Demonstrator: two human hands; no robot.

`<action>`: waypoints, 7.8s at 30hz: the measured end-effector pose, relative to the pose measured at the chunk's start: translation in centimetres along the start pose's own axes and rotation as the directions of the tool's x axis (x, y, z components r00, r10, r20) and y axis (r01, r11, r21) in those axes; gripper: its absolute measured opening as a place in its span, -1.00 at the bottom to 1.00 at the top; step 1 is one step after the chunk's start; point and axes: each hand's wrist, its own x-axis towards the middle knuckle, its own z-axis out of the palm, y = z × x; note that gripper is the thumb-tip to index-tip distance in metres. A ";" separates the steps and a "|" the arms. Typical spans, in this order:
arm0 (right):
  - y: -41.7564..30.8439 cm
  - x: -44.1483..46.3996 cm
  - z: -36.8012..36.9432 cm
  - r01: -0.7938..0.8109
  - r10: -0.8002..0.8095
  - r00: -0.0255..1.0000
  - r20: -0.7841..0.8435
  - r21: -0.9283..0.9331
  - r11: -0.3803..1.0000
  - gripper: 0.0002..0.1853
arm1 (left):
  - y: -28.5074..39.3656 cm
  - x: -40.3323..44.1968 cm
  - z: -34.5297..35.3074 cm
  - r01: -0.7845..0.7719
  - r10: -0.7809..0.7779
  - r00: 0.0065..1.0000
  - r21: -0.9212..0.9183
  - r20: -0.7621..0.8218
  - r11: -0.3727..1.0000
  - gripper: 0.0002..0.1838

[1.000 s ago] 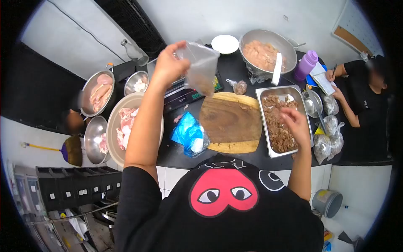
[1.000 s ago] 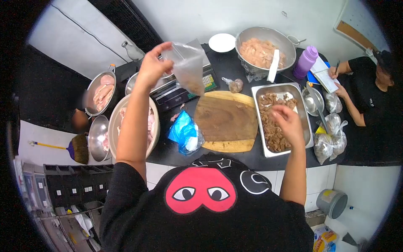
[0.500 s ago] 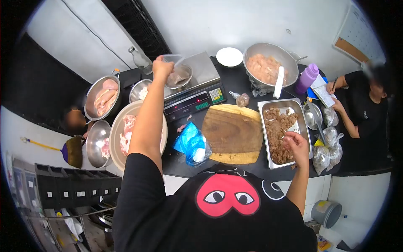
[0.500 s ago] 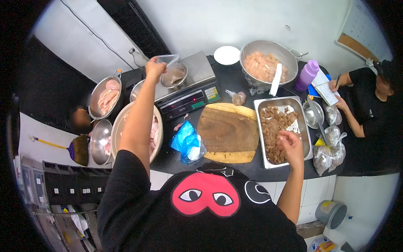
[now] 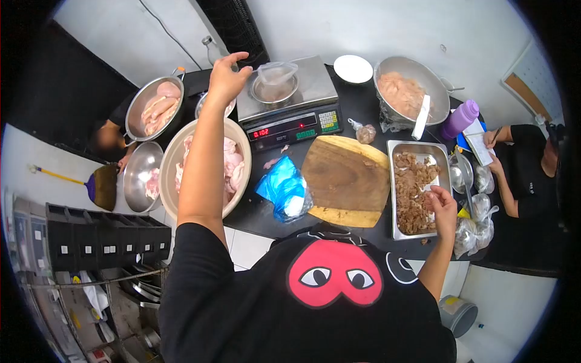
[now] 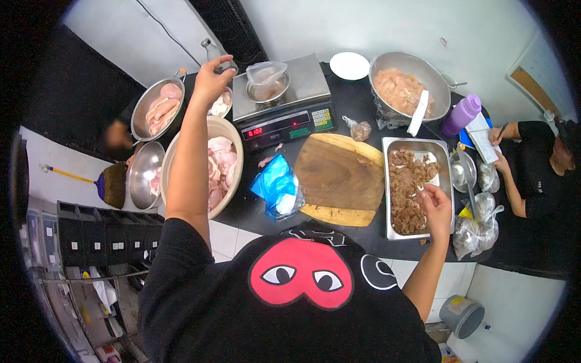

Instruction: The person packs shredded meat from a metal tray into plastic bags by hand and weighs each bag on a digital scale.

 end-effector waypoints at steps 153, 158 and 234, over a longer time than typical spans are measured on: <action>-16.7 23.7 45.2 0.835 -0.184 0.538 0.823 -0.490 0.249 -0.76 | -9.3 -28.9 1.9 0.041 -0.013 0.984 0.156 -0.177 0.987 -0.67; -15.1 24.8 46.4 0.843 -0.211 0.527 0.823 -0.476 0.251 -0.70 | -9.3 -28.9 1.8 0.031 -0.003 0.985 0.162 -0.174 0.986 -0.67; 12.3 6.4 -3.5 -0.243 -0.069 0.943 -0.326 -0.814 0.527 -0.77 | -6.1 -19.3 2.2 -0.135 0.160 0.975 0.160 -0.156 0.978 -0.68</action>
